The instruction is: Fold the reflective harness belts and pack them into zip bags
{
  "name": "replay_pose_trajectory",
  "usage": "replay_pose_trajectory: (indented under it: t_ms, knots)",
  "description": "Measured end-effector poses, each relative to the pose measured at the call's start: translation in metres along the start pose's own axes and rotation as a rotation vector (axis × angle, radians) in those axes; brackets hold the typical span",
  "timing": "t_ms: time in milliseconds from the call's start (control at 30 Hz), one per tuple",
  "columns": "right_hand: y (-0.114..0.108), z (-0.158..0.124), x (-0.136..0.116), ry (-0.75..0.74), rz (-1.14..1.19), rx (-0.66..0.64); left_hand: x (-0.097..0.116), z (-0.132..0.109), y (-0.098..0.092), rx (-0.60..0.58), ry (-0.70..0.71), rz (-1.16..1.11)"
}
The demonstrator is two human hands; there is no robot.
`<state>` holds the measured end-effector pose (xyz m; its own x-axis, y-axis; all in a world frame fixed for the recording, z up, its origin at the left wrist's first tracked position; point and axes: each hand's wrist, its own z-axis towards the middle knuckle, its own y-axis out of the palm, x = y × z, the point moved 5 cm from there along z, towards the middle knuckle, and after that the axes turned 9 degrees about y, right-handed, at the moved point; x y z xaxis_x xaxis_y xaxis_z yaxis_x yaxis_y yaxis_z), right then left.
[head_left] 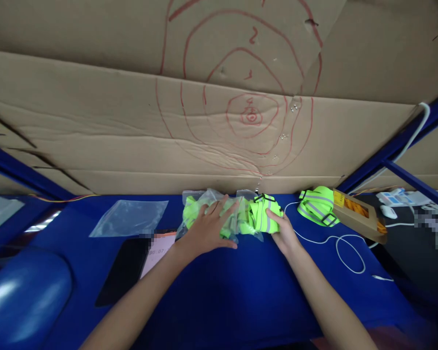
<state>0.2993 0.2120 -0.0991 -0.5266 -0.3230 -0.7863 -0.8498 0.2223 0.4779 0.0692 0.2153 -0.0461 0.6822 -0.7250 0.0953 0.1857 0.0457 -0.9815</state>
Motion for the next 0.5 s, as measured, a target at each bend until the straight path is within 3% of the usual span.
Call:
replay_pose_trajectory:
  t_ms: [133, 333, 500]
  knots:
    - [0.005, -0.004, 0.006, 0.025, -0.068, -0.011, 0.002, -0.002, -0.011, 0.049, 0.026, 0.055]
    - [0.019, -0.016, 0.007, 0.044, -0.217, -0.109, 0.002, 0.004, -0.008, 0.096, 0.139, 0.078]
    - [0.019, -0.02, 0.0, 0.056, -0.337, -0.159, 0.007, 0.005, -0.01, 0.137, 0.123, 0.099]
